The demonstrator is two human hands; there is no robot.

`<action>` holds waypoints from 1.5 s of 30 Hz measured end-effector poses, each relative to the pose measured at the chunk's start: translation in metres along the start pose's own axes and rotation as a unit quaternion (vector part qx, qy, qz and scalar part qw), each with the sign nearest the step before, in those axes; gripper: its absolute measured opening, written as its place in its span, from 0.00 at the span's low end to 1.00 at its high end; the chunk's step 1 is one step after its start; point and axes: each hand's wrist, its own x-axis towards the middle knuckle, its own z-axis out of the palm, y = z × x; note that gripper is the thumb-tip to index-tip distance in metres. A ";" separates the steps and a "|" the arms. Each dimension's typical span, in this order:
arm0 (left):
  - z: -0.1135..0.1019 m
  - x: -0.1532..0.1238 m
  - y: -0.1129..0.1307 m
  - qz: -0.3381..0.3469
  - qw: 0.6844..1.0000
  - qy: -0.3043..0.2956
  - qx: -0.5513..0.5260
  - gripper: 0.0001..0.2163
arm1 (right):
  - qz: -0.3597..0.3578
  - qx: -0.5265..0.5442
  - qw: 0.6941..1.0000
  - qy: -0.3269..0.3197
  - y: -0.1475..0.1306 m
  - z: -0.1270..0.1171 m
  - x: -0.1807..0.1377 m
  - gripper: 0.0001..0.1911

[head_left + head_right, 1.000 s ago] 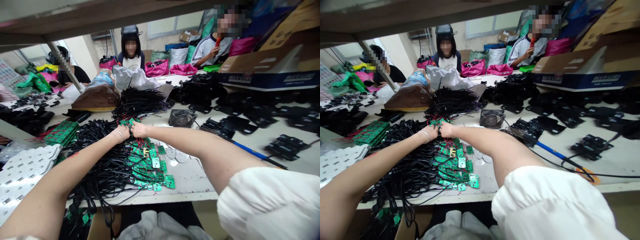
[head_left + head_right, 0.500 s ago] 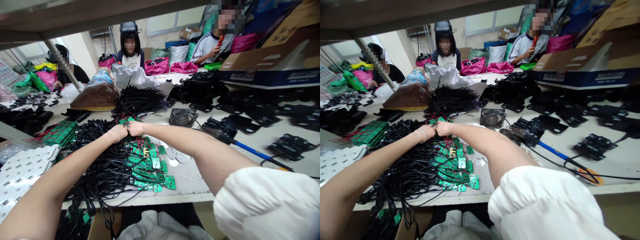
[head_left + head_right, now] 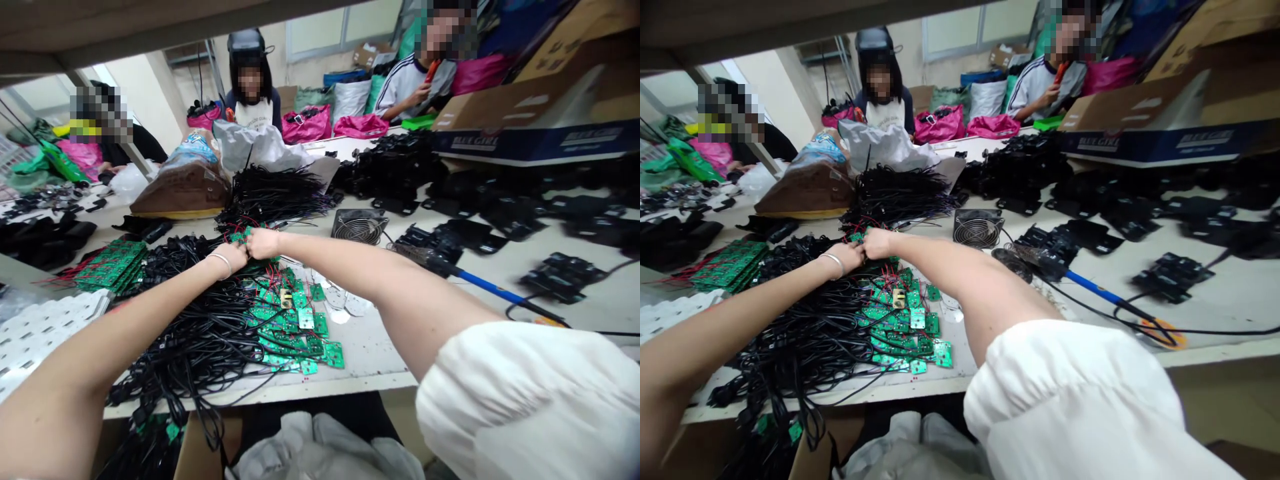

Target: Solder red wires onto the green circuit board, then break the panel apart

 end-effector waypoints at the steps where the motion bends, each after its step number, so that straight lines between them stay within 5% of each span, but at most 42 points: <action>1: -0.001 -0.003 -0.002 -0.015 1.000 0.005 0.005 0.13 | 0.030 0.016 0.999 0.026 0.001 -0.006 -0.005 0.09; 6: -0.005 -0.009 -0.004 -0.096 0.995 0.024 0.000 0.15 | 0.220 0.142 0.956 0.133 -0.007 0.001 -0.045 0.16; 11: -0.007 -0.012 0.000 -0.129 0.991 0.046 -0.005 0.16 | 0.441 0.327 0.829 0.104 -0.013 0.048 -0.051 0.21; 18: -0.008 -0.016 0.004 -0.164 0.984 0.071 0.008 0.15 | 0.436 0.570 0.695 0.039 0.001 0.055 -0.011 0.15; 26: -0.005 -0.012 0.009 -0.089 0.990 0.102 0.035 0.18 | 0.437 0.632 0.640 -0.019 -0.011 0.065 -0.030 0.15; 32: 0.000 -0.009 0.038 0.004 0.990 0.120 0.067 0.15 | 0.417 0.593 0.689 0.013 -0.005 0.060 -0.018 0.15; 39: 0.010 0.009 0.047 -0.019 0.987 0.142 0.067 0.17 | 0.347 0.436 0.825 0.098 -0.004 0.057 -0.043 0.18; 45: 0.011 0.006 0.035 -0.008 0.991 0.121 0.049 0.14 | 0.194 0.237 0.938 0.161 -0.005 0.062 -0.069 0.20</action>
